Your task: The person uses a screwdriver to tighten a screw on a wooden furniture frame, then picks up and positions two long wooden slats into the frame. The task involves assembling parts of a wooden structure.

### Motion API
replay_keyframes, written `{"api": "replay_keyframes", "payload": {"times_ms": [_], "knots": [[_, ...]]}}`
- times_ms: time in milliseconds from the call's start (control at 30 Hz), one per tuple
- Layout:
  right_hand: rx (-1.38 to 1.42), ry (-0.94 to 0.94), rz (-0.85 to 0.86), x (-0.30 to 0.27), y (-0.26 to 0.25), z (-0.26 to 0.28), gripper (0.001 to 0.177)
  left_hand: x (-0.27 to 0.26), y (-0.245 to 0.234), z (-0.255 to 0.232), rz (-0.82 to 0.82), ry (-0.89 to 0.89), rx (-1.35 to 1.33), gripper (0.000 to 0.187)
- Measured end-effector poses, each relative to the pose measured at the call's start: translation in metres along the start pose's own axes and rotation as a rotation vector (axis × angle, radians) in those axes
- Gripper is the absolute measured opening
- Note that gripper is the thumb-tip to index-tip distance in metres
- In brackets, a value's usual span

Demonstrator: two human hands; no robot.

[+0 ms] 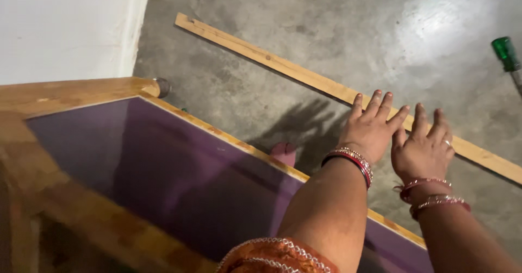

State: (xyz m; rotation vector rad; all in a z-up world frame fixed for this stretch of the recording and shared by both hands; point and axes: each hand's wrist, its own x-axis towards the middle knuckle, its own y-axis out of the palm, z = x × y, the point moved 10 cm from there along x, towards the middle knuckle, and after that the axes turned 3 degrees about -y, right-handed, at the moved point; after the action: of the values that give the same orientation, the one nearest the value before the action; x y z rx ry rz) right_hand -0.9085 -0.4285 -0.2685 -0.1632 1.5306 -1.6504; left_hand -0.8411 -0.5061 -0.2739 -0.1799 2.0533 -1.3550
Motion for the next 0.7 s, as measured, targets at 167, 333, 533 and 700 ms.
{"api": "replay_keyframes", "payload": {"times_ms": [167,333,533,700], "knots": [[0.01,0.003,0.122,0.044,0.061,-0.021,0.072,0.035,0.06,0.011,0.095,0.035,-0.065,0.065],[-0.142,-0.194,0.107,0.081,0.113,-0.022,0.068,0.058,0.115,0.034,0.214,-0.1,-0.123,0.062],[-0.355,-0.268,0.061,0.092,0.15,-0.025,0.043,0.048,0.143,0.045,0.139,-0.099,-0.138,0.062],[-0.511,-0.323,-0.021,0.09,0.152,-0.023,0.022,0.04,0.124,0.051,-0.094,-0.181,-0.328,0.053]]}}
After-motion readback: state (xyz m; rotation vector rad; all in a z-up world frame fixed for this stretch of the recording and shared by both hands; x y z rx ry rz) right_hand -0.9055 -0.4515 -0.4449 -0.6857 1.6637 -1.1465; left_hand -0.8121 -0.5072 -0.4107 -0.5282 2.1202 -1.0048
